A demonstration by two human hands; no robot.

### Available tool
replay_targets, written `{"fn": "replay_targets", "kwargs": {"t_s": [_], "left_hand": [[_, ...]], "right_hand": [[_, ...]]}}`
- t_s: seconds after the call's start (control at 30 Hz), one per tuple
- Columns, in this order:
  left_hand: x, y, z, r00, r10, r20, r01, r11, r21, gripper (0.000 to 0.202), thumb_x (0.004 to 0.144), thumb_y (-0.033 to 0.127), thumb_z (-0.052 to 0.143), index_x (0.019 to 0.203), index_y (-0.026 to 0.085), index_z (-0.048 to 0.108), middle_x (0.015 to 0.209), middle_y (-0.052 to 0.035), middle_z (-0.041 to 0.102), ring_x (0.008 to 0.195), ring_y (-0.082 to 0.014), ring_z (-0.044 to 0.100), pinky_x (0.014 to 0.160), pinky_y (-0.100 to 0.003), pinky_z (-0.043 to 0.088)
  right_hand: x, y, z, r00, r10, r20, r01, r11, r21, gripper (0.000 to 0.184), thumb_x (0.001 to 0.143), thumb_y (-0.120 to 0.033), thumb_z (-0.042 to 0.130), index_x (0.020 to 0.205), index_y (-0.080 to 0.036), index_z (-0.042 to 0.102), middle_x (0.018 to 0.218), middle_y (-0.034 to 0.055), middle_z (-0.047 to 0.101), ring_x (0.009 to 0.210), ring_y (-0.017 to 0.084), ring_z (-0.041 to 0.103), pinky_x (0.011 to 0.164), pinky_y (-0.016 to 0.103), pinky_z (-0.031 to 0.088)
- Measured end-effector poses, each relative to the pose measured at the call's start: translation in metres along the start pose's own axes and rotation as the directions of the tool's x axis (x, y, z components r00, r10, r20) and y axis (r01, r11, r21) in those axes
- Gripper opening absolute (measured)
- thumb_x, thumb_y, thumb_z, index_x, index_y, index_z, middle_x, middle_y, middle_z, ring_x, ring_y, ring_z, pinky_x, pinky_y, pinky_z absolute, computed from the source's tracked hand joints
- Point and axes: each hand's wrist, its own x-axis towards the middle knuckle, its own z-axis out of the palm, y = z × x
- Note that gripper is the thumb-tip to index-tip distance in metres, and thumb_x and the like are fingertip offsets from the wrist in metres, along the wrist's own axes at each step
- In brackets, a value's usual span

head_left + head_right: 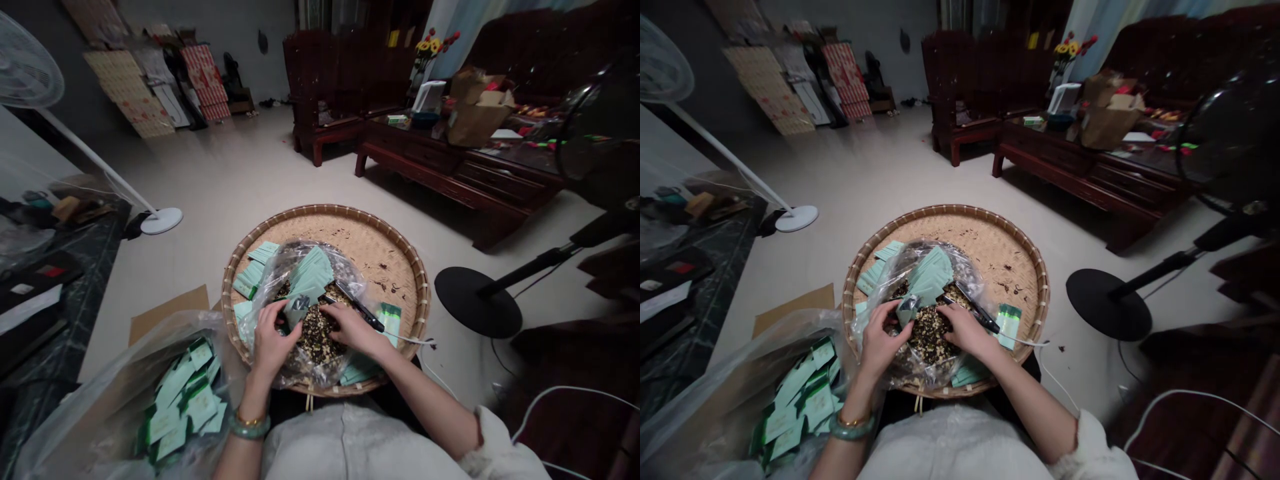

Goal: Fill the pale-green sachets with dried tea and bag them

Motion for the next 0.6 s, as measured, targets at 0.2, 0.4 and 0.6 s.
{"fn": "replay_targets", "kwargs": {"t_s": [0.2, 0.4, 0.6], "left_hand": [[0.000, 0.000, 0.000, 1.000, 0.013, -0.004, -0.013, 1.000, 0.003, 0.036, 0.073, 0.021, 0.066, 0.108, 0.018, 0.057, 0.104, -0.0086, 0.063, 0.091, -0.0210, 0.057, 0.066, -0.031, 0.054], [0.001, 0.000, 0.000, 1.000, 0.011, -0.001, -0.011, 1.000, -0.005, 0.036, 0.073, 0.022, 0.065, 0.108, 0.019, 0.058, 0.103, -0.0084, 0.063, 0.090, -0.0208, 0.058, 0.065, -0.030, 0.054], [0.001, 0.001, 0.000, 1.000, 0.010, 0.017, -0.010, 1.000, -0.016, 0.036, 0.073, 0.020, 0.065, 0.108, 0.019, 0.058, 0.103, -0.0080, 0.062, 0.090, -0.0206, 0.057, 0.065, -0.031, 0.053]], "right_hand": [[0.001, -0.001, 0.005, 1.000, 0.016, -0.020, -0.016, 1.000, -0.019, 0.042, 0.064, -0.004, 0.065, 0.104, -0.016, 0.066, 0.102, 0.0087, 0.067, 0.095, 0.022, 0.062, 0.084, 0.030, 0.045], [0.003, 0.000, -0.004, 0.990, 0.076, -0.117, -0.060, 0.989, 0.135, 0.030, 0.065, -0.009, 0.064, 0.094, -0.018, 0.069, 0.086, 0.0022, 0.071, 0.076, 0.017, 0.063, 0.072, 0.027, 0.046], [0.007, 0.006, -0.011, 0.984, 0.142, -0.104, -0.094, 0.923, 0.373, 0.028, 0.064, -0.017, 0.066, 0.092, -0.016, 0.070, 0.076, -0.0003, 0.069, 0.065, 0.013, 0.059, 0.061, 0.024, 0.046]]}}
